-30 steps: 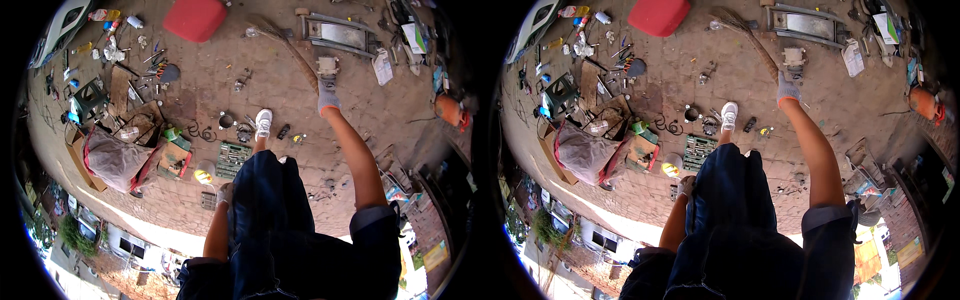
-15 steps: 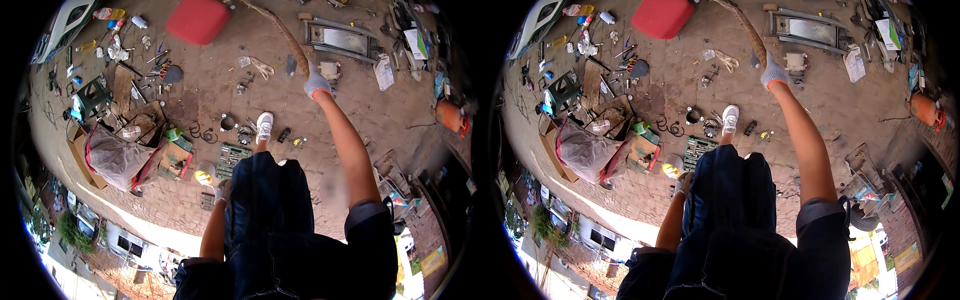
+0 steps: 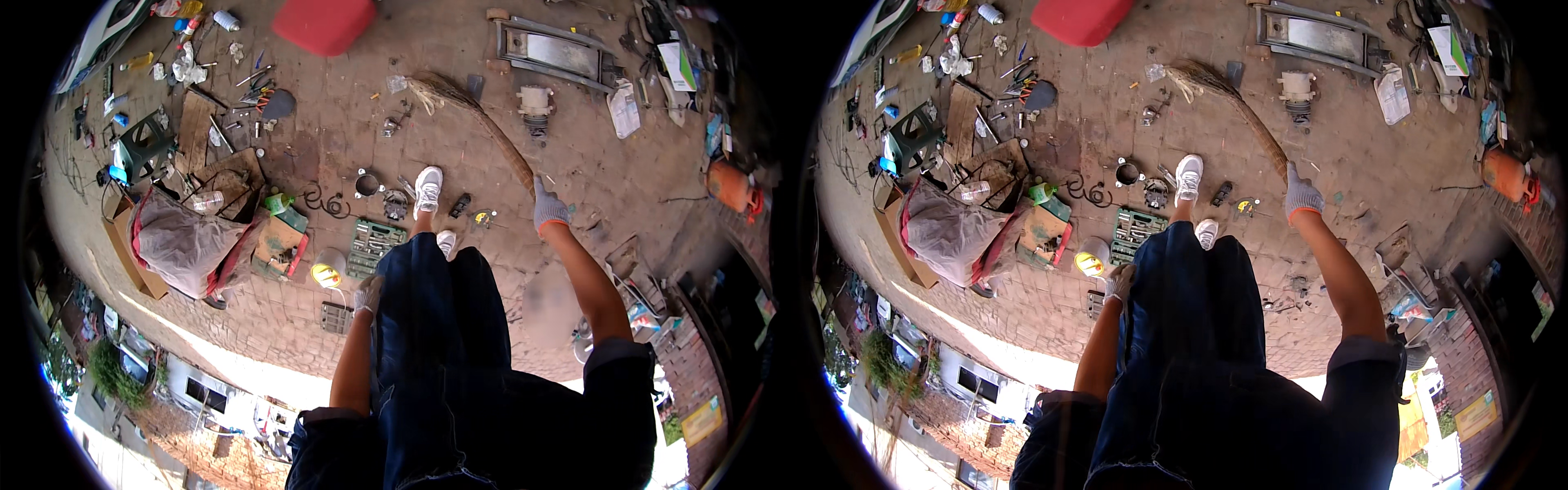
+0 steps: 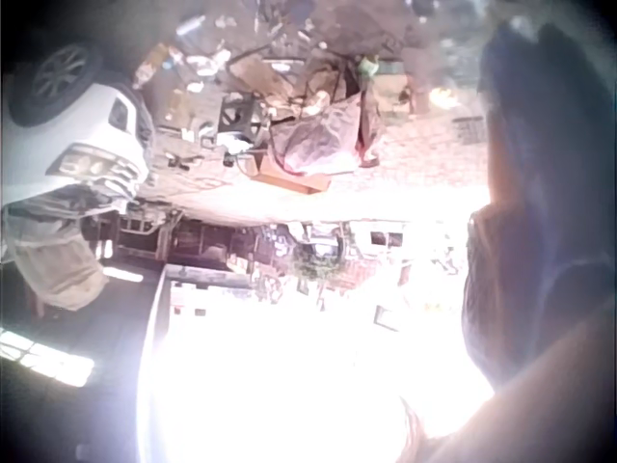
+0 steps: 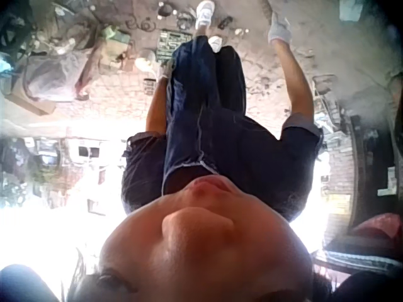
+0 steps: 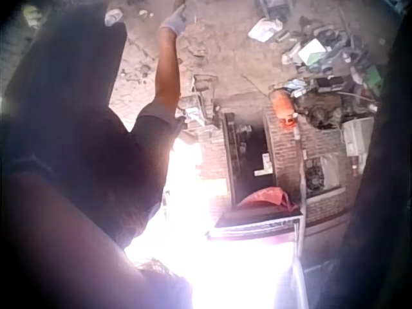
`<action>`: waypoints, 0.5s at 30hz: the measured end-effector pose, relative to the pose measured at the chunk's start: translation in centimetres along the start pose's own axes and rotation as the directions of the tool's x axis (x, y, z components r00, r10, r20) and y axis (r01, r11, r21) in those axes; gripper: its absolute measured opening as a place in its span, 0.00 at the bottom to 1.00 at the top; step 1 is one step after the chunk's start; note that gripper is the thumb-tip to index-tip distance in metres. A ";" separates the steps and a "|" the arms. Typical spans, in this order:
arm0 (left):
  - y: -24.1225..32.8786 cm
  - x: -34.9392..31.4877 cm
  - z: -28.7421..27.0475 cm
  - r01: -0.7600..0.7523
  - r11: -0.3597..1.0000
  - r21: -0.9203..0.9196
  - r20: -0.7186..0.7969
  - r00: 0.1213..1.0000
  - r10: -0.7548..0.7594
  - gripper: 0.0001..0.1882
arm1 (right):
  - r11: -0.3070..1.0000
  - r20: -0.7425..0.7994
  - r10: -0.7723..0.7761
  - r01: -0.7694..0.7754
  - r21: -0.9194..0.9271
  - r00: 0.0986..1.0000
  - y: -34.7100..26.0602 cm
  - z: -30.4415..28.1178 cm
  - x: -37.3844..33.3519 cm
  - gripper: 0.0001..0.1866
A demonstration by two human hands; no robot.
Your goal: The person sweeps debris and small metal scraps from a cluttered outdoor yard into a dustpan using a broom. They then carry the dustpan into a workshop, empty the contents into a blue plastic bin, and place the bin on a digital scale to weigh the collected scrap.
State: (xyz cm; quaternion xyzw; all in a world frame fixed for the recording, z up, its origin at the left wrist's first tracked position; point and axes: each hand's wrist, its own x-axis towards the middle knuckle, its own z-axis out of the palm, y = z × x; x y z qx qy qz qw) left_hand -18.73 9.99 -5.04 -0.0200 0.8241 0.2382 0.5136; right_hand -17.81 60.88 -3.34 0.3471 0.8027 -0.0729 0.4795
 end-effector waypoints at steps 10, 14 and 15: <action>-4.0 -3.8 2.7 -0.053 0.998 0.036 -0.070 0.996 0.055 0.13 | 0.632 -0.251 -0.135 0.279 0.723 0.958 -1.3 7.1 -7.4 0.47; -5.8 -5.6 2.6 -0.168 0.928 0.331 -0.044 0.980 0.193 0.13 | 0.754 -0.133 -0.074 0.143 0.641 0.988 -9.2 -0.6 -1.5 0.42; -4.7 -5.9 2.0 -0.115 0.954 0.278 -0.034 0.991 0.130 0.13 | 0.772 -0.185 -0.062 0.165 0.613 0.981 -10.3 -1.6 1.4 0.40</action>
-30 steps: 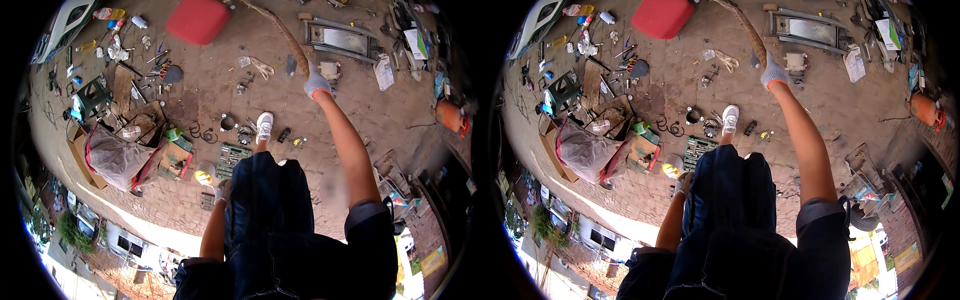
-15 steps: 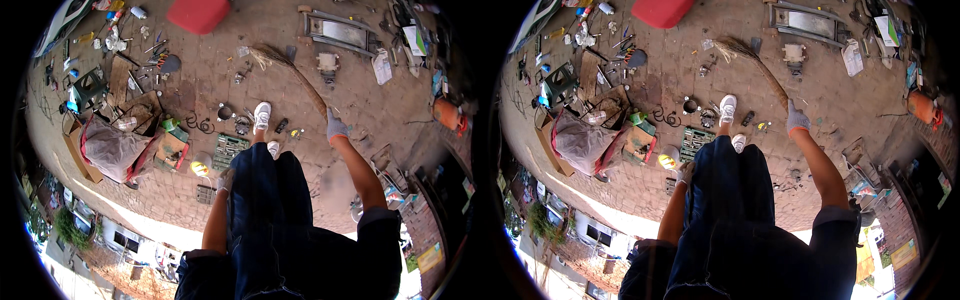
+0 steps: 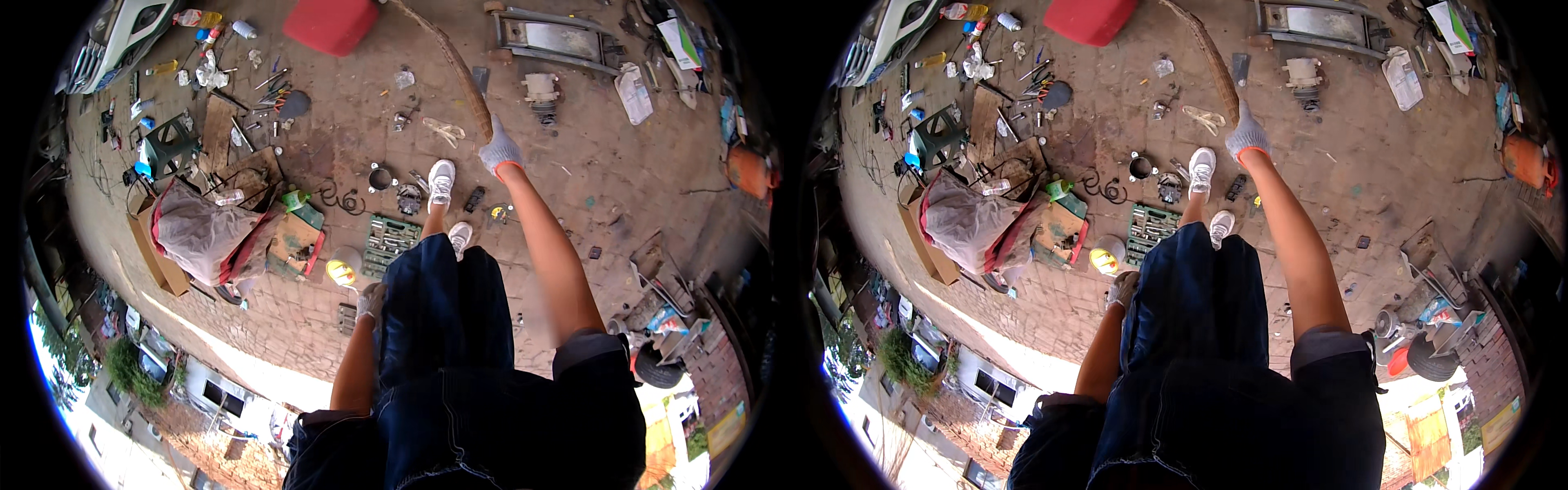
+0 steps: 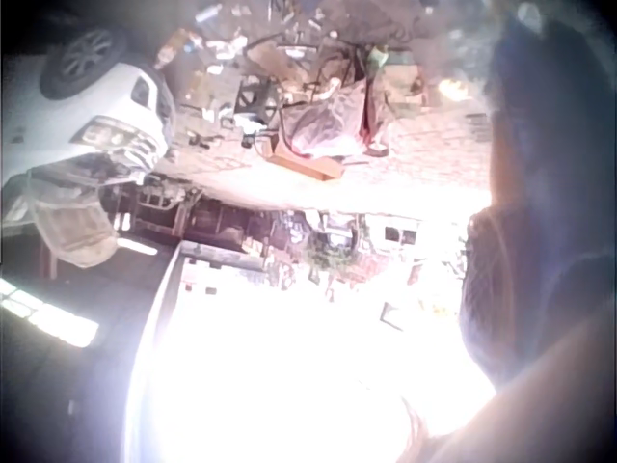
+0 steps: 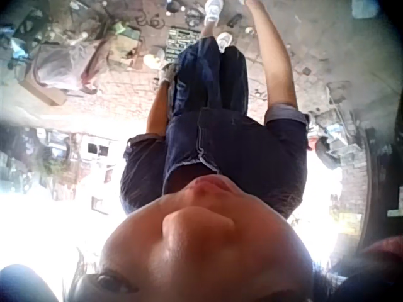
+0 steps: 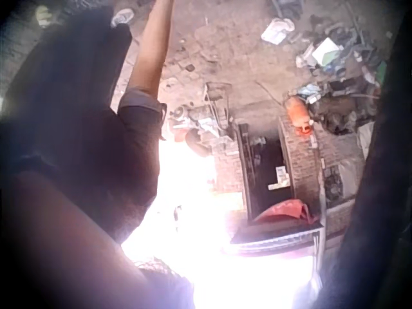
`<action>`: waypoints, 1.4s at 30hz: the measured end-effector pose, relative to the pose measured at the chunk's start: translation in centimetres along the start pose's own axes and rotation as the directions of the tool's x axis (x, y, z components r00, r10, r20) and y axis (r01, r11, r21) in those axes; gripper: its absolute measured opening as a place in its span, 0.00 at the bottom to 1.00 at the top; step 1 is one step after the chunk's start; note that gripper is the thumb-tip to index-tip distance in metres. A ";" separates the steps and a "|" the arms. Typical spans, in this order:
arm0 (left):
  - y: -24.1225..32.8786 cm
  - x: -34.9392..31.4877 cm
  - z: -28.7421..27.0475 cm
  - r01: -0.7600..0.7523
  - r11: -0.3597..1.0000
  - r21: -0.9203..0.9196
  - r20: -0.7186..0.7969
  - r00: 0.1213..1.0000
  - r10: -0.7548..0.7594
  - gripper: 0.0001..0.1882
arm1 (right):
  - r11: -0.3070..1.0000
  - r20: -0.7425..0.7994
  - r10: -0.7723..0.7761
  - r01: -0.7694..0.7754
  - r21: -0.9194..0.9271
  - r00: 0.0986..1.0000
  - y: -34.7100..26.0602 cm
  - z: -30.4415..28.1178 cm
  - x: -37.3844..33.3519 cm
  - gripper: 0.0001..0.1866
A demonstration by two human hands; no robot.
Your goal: The person sweeps debris and small metal scraps from a cluttered outdoor yard into a dustpan using a broom. They then carry the dustpan into a workshop, empty the contents into a blue plastic bin, and place the bin on a digital scale to weigh the collected scrap.
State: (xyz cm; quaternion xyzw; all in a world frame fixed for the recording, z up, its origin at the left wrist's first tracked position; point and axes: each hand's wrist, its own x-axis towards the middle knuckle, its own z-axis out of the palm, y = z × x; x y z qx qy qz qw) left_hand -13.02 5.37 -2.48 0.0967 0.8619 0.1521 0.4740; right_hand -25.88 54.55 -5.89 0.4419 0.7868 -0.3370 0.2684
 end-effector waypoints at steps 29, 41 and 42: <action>-2.4 0.7 3.4 -0.001 0.935 -0.354 -0.050 0.999 -0.018 0.12 | -0.043 0.614 -0.096 -0.620 0.784 0.783 -0.9 13.9 -9.1 0.10; 0.7 0.4 1.8 -0.139 0.989 0.039 0.010 0.990 0.139 0.11 | -0.330 0.524 0.090 -0.471 0.818 0.847 10.0 9.6 -23.0 0.08; 1.0 0.3 1.7 -0.173 0.983 0.069 0.006 0.985 0.173 0.11 | -0.314 0.514 0.149 -0.452 0.835 0.845 10.8 9.7 -24.5 0.07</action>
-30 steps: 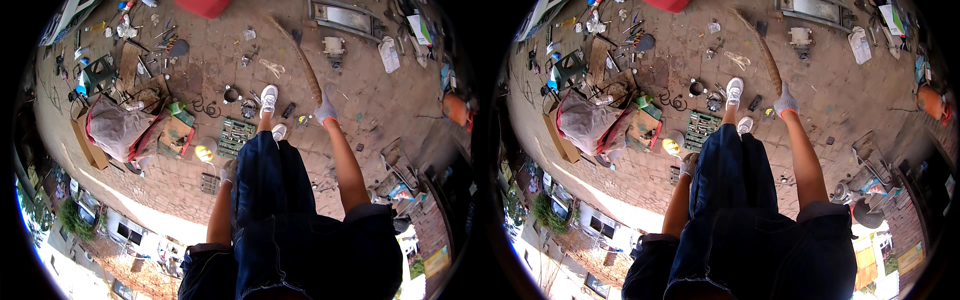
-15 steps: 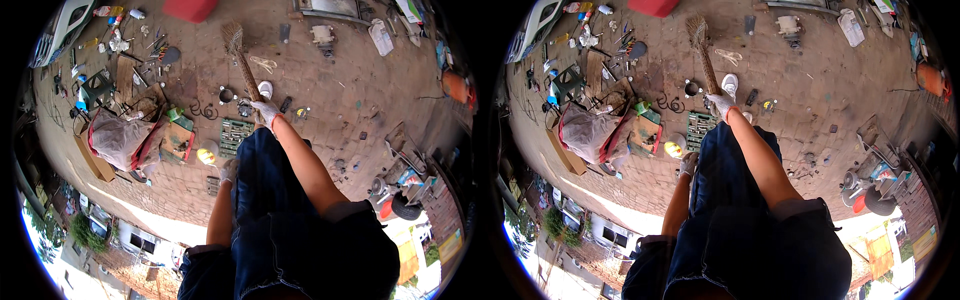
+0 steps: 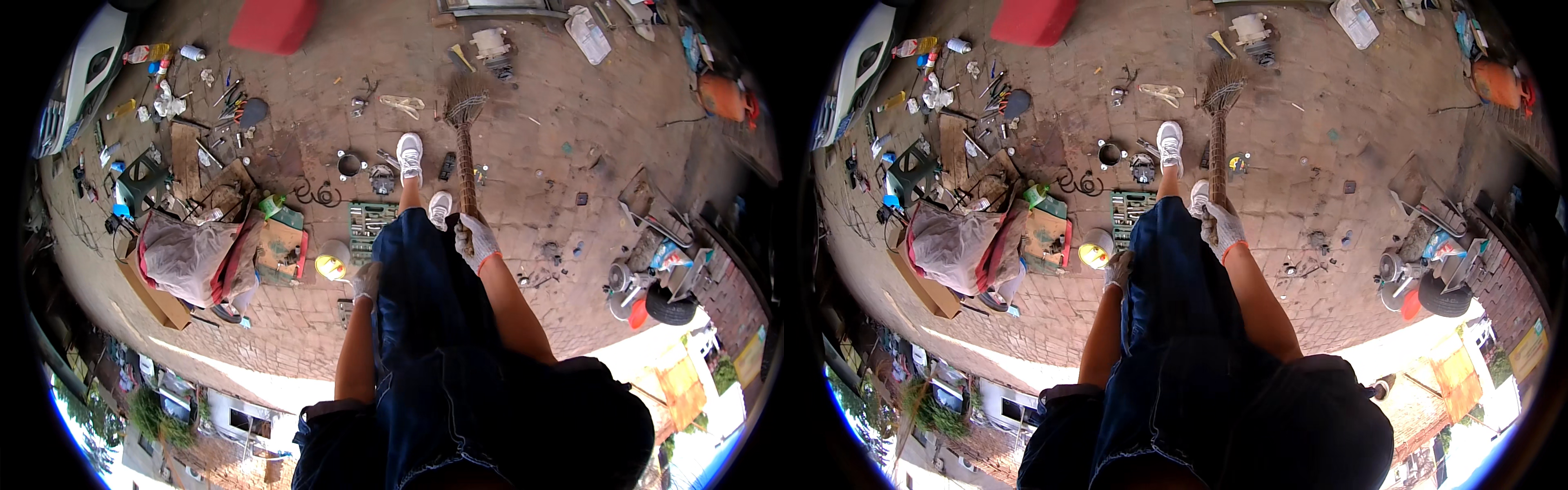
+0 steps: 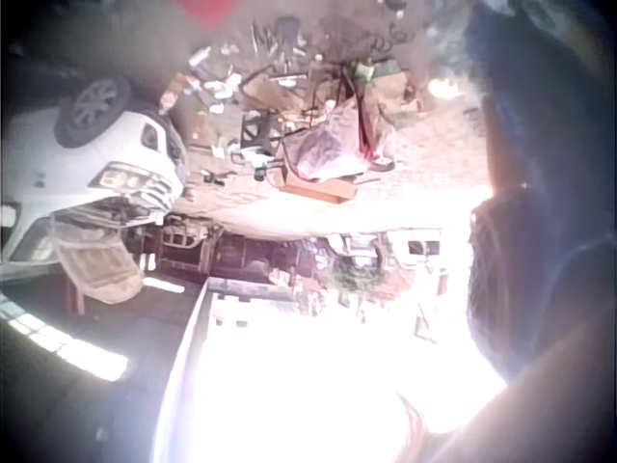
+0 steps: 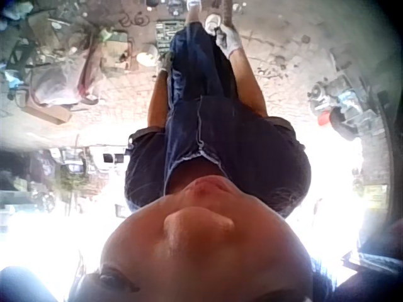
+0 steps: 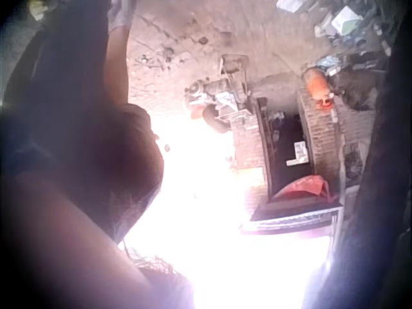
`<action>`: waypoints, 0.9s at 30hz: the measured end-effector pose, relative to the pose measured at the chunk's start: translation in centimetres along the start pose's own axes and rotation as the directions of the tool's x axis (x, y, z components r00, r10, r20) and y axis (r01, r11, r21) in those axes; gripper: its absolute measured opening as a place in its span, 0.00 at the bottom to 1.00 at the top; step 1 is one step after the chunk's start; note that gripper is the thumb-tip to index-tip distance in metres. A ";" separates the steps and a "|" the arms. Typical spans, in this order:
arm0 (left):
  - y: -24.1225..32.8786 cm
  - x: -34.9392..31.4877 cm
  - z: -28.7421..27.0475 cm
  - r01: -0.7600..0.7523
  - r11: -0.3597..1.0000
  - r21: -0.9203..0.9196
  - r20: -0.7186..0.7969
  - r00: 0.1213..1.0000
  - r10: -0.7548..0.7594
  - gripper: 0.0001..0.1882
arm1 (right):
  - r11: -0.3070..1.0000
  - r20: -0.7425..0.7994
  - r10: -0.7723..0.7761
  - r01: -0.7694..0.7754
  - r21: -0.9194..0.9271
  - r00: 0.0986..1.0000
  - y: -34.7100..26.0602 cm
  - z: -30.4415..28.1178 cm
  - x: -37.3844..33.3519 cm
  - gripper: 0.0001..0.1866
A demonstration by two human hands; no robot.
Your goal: The person sweeps debris and small metal scraps from a cluttered outdoor yard into a dustpan using a broom. They then carry the dustpan into a workshop, empty the contents into a blue plastic bin, and place the bin on a digital scale to weigh the collected scrap.
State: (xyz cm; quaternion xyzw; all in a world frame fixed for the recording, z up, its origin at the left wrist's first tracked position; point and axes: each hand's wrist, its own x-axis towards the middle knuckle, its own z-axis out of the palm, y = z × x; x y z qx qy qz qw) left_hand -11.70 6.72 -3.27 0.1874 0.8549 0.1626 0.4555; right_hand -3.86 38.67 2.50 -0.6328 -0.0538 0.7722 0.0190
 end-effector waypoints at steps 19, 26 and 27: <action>-2.8 0.9 -0.5 0.065 0.989 -0.134 0.036 0.998 -0.060 0.14 | 0.992 0.215 0.067 -0.042 -0.121 0.974 1.0 6.3 2.3 0.08; -1.6 -0.7 0.9 -0.165 0.964 0.208 0.023 0.986 0.164 0.18 | 0.973 0.066 0.086 -0.069 -0.222 0.994 4.7 -0.9 3.6 0.14; -0.6 -0.9 1.0 -0.159 0.970 0.184 0.020 0.987 0.158 0.16 | 0.975 0.010 0.076 -0.073 -0.211 0.997 4.7 -2.6 4.6 0.15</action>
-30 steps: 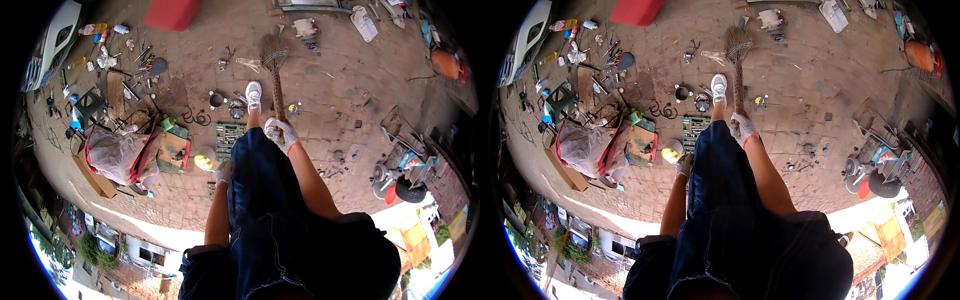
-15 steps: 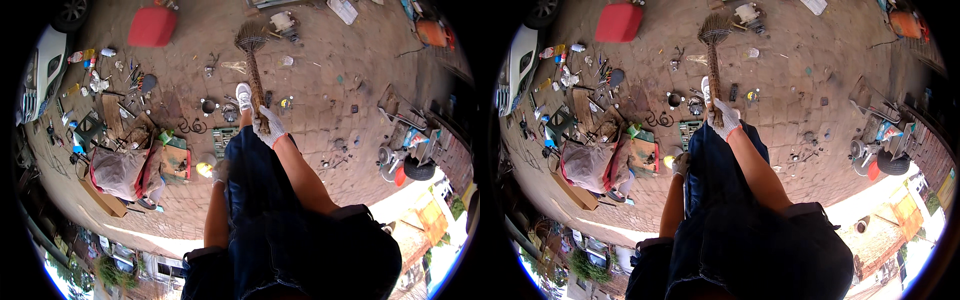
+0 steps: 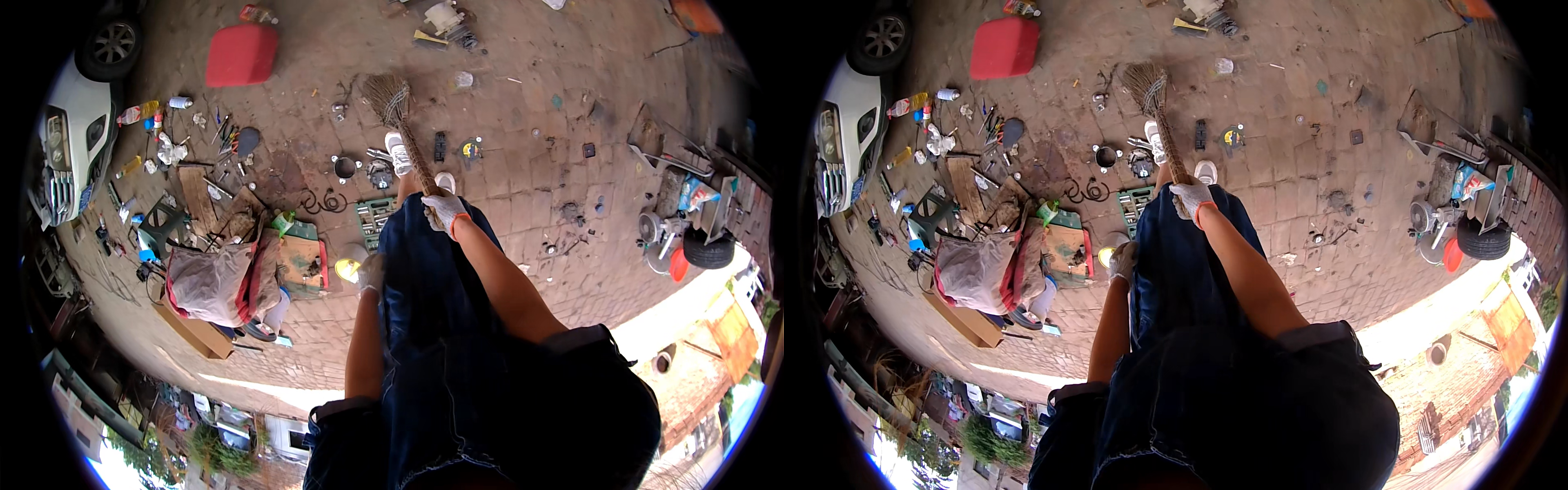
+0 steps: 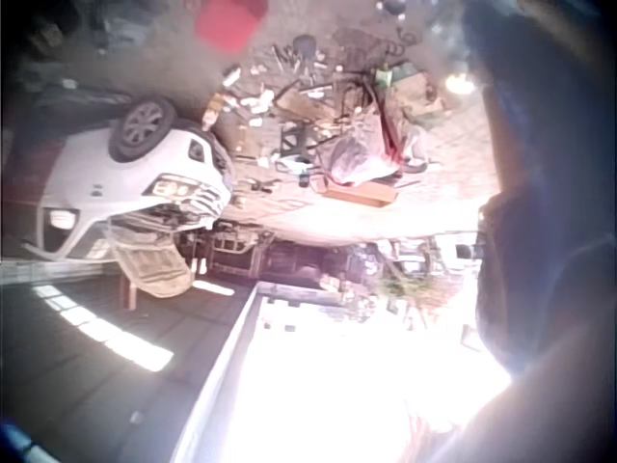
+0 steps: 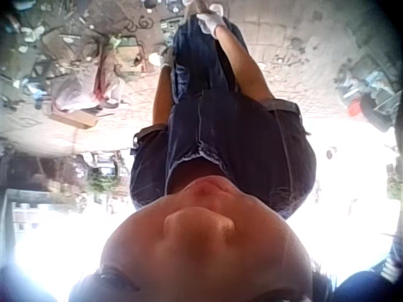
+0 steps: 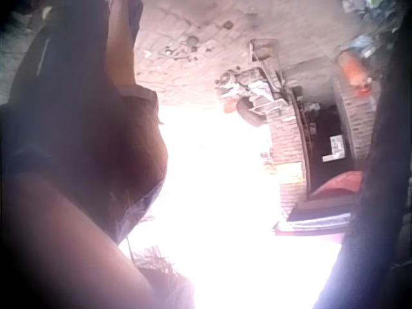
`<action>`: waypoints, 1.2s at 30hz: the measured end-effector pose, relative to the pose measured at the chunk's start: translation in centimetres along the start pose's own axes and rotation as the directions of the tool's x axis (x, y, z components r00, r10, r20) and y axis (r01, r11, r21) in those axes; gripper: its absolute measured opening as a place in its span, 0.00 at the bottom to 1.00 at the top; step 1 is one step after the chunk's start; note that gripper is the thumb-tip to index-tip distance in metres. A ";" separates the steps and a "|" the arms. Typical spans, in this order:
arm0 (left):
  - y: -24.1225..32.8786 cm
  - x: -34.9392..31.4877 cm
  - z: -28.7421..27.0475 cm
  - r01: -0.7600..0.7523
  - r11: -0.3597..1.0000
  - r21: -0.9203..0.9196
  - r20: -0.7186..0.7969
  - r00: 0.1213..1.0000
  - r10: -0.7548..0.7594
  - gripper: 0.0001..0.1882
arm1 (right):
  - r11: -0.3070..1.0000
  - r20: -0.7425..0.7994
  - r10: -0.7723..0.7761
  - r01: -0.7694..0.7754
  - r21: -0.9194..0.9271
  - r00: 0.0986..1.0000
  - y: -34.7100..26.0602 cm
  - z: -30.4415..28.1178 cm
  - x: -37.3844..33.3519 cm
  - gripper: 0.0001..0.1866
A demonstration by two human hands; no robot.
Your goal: The person sweeps debris and small metal scraps from a cluttered outdoor yard into a dustpan using a broom. They then carry the dustpan into a workshop, empty the contents into a blue plastic bin, and place the bin on a digital scale to weigh the collected scrap.
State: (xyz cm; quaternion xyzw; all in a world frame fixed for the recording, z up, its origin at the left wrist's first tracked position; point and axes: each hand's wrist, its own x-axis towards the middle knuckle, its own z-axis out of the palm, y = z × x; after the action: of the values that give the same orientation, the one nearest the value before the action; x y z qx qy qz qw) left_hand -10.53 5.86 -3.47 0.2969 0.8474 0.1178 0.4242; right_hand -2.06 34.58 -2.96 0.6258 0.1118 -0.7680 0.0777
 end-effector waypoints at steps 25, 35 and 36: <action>4.2 -0.4 0.4 0.455 0.557 -0.695 0.267 0.882 -0.387 0.19 | 0.955 -0.164 -0.153 0.188 0.228 0.975 2.8 -12.1 -5.3 0.11; 4.0 0.9 -0.6 0.532 0.521 -0.668 0.321 0.837 -0.443 0.15 | 0.898 -0.457 -0.127 0.298 0.325 0.881 4.1 -24.5 -12.2 0.17; 4.4 1.1 -0.8 0.515 0.562 -0.647 0.299 0.850 -0.435 0.16 | 0.894 -0.454 -0.126 0.299 0.333 0.882 3.7 -24.3 -13.6 0.20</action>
State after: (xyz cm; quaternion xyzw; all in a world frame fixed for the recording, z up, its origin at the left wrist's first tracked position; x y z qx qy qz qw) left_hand -9.89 10.05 -1.71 -0.1225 0.7600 0.2986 0.5641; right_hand 24.58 37.31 5.43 0.7625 0.0384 -0.6252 -0.1620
